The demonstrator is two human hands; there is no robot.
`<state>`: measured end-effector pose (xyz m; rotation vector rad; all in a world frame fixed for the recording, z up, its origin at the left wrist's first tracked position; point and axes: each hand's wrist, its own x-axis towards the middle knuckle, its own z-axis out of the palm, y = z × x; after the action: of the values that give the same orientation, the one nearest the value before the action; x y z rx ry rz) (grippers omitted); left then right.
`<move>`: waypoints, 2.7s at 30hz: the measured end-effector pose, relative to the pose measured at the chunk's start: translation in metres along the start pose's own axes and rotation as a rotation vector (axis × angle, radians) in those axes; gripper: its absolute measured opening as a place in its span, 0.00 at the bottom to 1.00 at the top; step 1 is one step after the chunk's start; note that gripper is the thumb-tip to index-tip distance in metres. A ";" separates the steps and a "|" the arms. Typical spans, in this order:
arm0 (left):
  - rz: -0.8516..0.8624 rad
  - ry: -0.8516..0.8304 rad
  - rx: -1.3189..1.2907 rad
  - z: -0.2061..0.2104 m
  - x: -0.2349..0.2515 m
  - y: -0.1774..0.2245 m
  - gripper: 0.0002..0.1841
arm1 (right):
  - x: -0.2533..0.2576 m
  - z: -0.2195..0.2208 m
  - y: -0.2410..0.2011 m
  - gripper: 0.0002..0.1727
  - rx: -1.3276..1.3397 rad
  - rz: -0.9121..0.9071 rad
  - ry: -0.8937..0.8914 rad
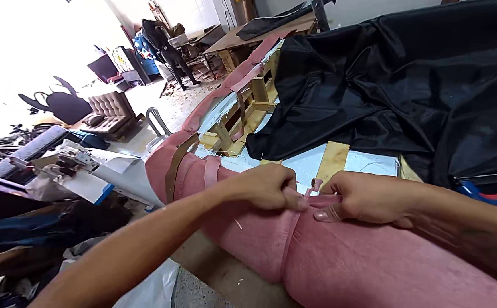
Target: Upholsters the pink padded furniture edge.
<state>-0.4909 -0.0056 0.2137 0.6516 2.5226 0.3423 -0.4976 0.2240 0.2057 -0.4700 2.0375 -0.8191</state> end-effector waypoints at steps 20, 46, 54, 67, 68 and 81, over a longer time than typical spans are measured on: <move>0.270 0.727 0.454 0.050 0.034 -0.015 0.06 | 0.039 0.040 0.032 0.20 -0.736 -0.269 0.878; 0.150 0.144 -0.034 -0.011 0.052 -0.056 0.26 | 0.037 0.005 0.026 0.28 -0.390 0.064 0.693; -0.055 0.013 0.086 -0.036 0.010 -0.102 0.44 | 0.001 0.039 0.003 0.48 -0.285 0.502 0.682; -0.133 0.042 0.123 0.087 -0.135 -0.064 0.44 | -0.094 0.181 0.002 0.47 -0.323 0.292 0.513; -0.132 0.057 0.123 0.094 -0.139 -0.063 0.45 | -0.101 0.184 0.004 0.48 -0.329 0.275 0.499; -0.240 0.181 0.017 0.131 -0.212 -0.002 0.32 | -0.137 0.233 0.015 0.44 -0.385 0.192 0.527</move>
<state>-0.2614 -0.1004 0.1906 0.3299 2.7420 0.3053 -0.2284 0.2292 0.1799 -0.2748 2.7020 -0.4588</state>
